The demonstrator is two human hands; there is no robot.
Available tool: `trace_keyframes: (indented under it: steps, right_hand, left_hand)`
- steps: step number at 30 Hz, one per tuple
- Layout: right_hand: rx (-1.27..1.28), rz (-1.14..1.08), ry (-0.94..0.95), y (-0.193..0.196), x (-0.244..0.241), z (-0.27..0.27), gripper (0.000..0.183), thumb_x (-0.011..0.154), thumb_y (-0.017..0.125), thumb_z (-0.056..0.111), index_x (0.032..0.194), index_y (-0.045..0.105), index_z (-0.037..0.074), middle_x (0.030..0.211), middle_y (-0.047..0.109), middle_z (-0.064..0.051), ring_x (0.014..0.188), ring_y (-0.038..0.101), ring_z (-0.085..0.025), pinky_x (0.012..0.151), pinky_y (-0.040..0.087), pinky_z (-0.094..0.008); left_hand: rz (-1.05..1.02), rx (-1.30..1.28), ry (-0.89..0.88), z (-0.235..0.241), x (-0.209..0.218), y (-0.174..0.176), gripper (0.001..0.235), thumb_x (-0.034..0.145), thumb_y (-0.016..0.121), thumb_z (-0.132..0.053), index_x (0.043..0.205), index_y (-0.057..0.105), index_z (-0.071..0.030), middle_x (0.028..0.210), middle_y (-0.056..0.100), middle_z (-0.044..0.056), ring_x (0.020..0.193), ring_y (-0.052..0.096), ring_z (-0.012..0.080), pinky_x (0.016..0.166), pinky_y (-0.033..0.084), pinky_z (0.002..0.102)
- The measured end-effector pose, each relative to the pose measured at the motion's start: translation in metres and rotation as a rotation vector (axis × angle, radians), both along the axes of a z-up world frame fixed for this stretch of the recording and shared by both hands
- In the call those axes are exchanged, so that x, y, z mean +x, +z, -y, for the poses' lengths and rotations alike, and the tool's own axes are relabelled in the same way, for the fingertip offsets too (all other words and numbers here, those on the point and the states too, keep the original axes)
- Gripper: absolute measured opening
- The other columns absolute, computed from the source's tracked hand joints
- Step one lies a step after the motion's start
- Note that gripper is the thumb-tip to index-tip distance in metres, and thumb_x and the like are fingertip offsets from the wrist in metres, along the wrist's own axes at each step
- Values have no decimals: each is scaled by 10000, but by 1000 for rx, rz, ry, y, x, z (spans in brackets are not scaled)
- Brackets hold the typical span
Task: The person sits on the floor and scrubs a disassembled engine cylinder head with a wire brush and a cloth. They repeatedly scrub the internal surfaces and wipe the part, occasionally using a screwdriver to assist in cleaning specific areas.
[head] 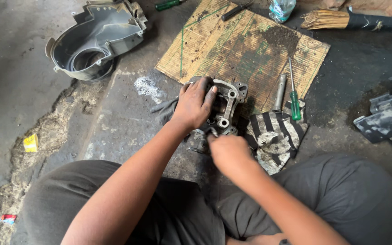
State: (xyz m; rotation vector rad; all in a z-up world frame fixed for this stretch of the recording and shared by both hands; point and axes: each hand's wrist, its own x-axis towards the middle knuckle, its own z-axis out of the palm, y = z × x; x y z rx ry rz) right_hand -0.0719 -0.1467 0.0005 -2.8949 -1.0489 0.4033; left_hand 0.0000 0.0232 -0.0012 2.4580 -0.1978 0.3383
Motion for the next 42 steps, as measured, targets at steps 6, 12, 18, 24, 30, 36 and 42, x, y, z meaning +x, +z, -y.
trace_keyframes:
  steps: [6, 12, 18, 24, 30, 36, 42]
  right_hand:
    - [207, -118, -133, 19, -18, 42, 374, 920, 543, 139, 1279, 631, 78, 848, 717, -206, 783, 716, -403, 695, 575, -521]
    - [156, -6, -138, 1, -8, 13, 383, 916, 548, 154, 1267, 621, 19, 820, 725, -187, 728, 720, -373, 651, 577, -494]
    - [114, 144, -141, -4, -10, -10, 460, 912, 568, 221, 1270, 602, -67, 783, 723, -172, 673, 731, -321, 583, 585, -436]
    - [49, 59, -143, 10, 0, -12, 445, 920, 595, 288, 1214, 618, -45, 761, 730, -174, 691, 734, -340, 608, 586, -459]
    - [23, 8, -159, 18, -4, 0, 320, 922, 623, 256, 1124, 643, 8, 763, 726, -162, 724, 729, -343, 626, 587, -475]
    - [105, -53, -89, 27, -4, 26, 438, 881, 682, 363, 1182, 625, 49, 797, 708, -182, 731, 713, -364, 644, 575, -485]
    - [125, -2, -162, 19, -7, 2, 422, 902, 661, 324, 1168, 611, 0, 778, 709, -174, 710, 714, -365, 616, 577, -486]
  left_hand:
    - [-221, -214, 60, -21, 16, 0, 518, 1080, 368, -458, 1268, 626, -51, 1161, 696, 258, 1140, 621, 434, 1024, 459, 493]
    - [-190, -31, 14, -31, 24, -2, 511, 1054, 393, -460, 1213, 675, -65, 1050, 721, 247, 1057, 646, 432, 999, 442, 506]
    - [-182, -81, 65, -24, 19, -3, 503, 1043, 407, -446, 1228, 672, -60, 1060, 724, 247, 1076, 648, 428, 992, 445, 509]
    - [-280, -80, 32, -33, 30, 4, 512, 1033, 440, -468, 1232, 686, -66, 1113, 712, 249, 1096, 643, 443, 956, 496, 505]
    - [-422, -191, -17, -40, 28, 24, 533, 956, 565, -515, 1228, 702, -77, 1127, 739, 197, 1072, 706, 356, 940, 529, 441]
    - [-375, -183, 30, -37, 25, 22, 539, 966, 570, -529, 1228, 716, -80, 1128, 736, 207, 1075, 693, 371, 938, 519, 435]
    - [-423, -247, -9, -41, 31, 18, 543, 964, 552, -525, 1230, 695, -74, 1086, 745, 205, 1046, 719, 360, 925, 532, 433]
